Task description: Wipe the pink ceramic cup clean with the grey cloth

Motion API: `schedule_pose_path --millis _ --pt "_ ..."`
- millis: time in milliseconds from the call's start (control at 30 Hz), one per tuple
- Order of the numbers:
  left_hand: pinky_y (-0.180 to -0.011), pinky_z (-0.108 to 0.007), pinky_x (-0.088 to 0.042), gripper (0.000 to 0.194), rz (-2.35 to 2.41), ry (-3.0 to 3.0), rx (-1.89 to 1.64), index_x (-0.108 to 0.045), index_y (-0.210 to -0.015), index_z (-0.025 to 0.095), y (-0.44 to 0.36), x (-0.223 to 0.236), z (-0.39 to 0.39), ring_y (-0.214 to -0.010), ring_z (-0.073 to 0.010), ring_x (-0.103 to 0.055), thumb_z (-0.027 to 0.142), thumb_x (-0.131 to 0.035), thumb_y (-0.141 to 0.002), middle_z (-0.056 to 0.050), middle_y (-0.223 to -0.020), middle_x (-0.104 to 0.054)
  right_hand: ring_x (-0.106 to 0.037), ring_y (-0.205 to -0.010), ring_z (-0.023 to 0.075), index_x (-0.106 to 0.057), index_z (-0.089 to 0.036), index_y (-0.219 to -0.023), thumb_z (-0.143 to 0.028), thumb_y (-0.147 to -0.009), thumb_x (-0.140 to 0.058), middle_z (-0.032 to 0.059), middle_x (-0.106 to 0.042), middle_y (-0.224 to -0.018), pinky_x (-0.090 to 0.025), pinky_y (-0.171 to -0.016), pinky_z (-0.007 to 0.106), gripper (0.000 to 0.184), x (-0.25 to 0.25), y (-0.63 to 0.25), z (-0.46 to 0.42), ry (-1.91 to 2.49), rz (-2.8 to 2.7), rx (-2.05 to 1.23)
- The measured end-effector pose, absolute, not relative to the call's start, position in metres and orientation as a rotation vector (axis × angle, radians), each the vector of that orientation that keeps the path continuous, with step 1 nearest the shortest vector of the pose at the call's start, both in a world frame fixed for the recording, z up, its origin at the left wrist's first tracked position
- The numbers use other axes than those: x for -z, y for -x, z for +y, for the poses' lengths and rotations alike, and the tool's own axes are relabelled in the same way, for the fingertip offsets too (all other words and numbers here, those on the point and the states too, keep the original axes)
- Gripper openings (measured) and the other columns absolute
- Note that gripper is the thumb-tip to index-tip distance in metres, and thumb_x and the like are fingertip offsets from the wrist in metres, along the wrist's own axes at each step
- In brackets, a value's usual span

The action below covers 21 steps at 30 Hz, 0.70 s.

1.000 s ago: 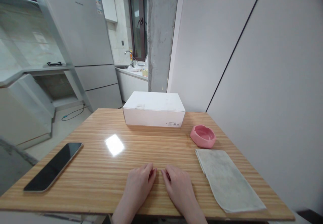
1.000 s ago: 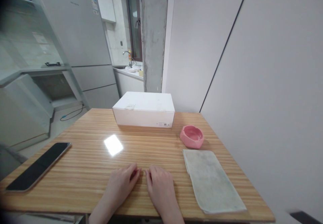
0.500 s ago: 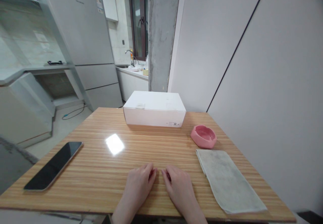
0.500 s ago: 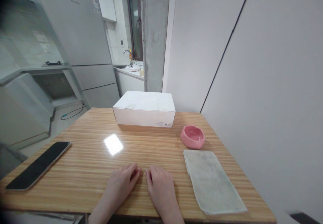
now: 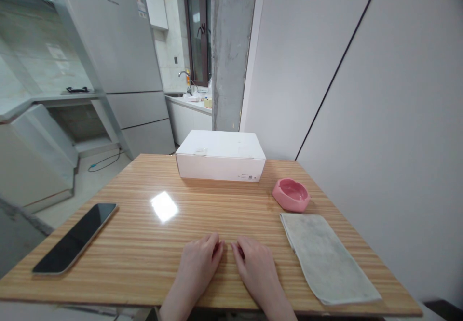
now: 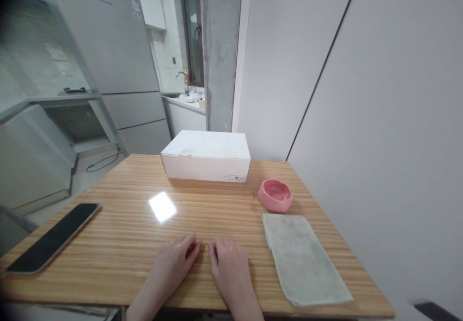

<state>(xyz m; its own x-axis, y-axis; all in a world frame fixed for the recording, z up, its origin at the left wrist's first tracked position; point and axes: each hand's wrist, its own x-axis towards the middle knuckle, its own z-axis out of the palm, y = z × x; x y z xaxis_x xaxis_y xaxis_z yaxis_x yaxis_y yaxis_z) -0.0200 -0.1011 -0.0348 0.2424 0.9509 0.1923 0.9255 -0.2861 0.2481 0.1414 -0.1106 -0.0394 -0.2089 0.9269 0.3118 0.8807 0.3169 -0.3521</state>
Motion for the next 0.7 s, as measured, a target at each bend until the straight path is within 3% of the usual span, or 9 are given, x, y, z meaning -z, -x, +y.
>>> schedule_pose_path --millis 367,500,600,700 --pt "-0.058 -0.030 -0.043 0.027 1.828 -2.444 -0.246 -0.058 -0.088 0.021 0.014 0.030 -0.101 -0.071 -0.0239 -0.068 0.024 -0.032 -0.094 -0.005 -0.079 -0.070 -0.058 -0.064 0.0164 -0.053 -0.021 -0.072 -0.018 -0.092 -0.045 0.0002 -0.063 -0.069 -0.028 -0.059 0.027 0.022 0.038 -0.140 -0.112 1.599 -2.128 -0.122" --pt "-0.061 -0.032 -0.045 0.023 1.811 -2.363 -0.186 -0.059 -0.090 0.018 0.005 0.006 -0.092 -0.073 -0.0247 -0.067 0.019 -0.036 -0.091 -0.008 -0.079 -0.070 -0.059 -0.065 0.0163 -0.054 -0.021 -0.073 -0.016 -0.090 -0.045 0.0005 -0.064 -0.071 -0.029 -0.059 0.027 0.021 0.037 -0.140 -0.113 1.612 -2.136 -0.114" --pt "-0.069 -0.033 -0.047 0.016 1.640 -2.315 -0.492 -0.059 -0.089 0.018 -0.018 -0.026 -0.076 -0.078 -0.0220 -0.064 0.024 -0.044 -0.089 -0.007 -0.086 -0.067 -0.062 -0.068 0.0171 -0.059 -0.020 -0.078 -0.011 -0.084 -0.052 0.0012 -0.066 -0.075 -0.031 -0.059 0.026 0.013 0.038 -0.142 -0.115 1.634 -2.134 -0.101" --pt "-0.085 -0.032 -0.046 0.018 1.220 -2.269 -0.905 -0.059 -0.097 0.020 -0.059 -0.048 -0.053 -0.095 -0.0197 -0.060 0.030 -0.055 -0.084 -0.006 -0.101 -0.062 -0.063 -0.063 0.0174 -0.061 -0.020 -0.069 -0.009 -0.079 -0.056 0.0021 -0.067 -0.068 -0.029 -0.056 0.027 0.015 0.040 -0.144 -0.118 1.734 -2.110 -0.036"
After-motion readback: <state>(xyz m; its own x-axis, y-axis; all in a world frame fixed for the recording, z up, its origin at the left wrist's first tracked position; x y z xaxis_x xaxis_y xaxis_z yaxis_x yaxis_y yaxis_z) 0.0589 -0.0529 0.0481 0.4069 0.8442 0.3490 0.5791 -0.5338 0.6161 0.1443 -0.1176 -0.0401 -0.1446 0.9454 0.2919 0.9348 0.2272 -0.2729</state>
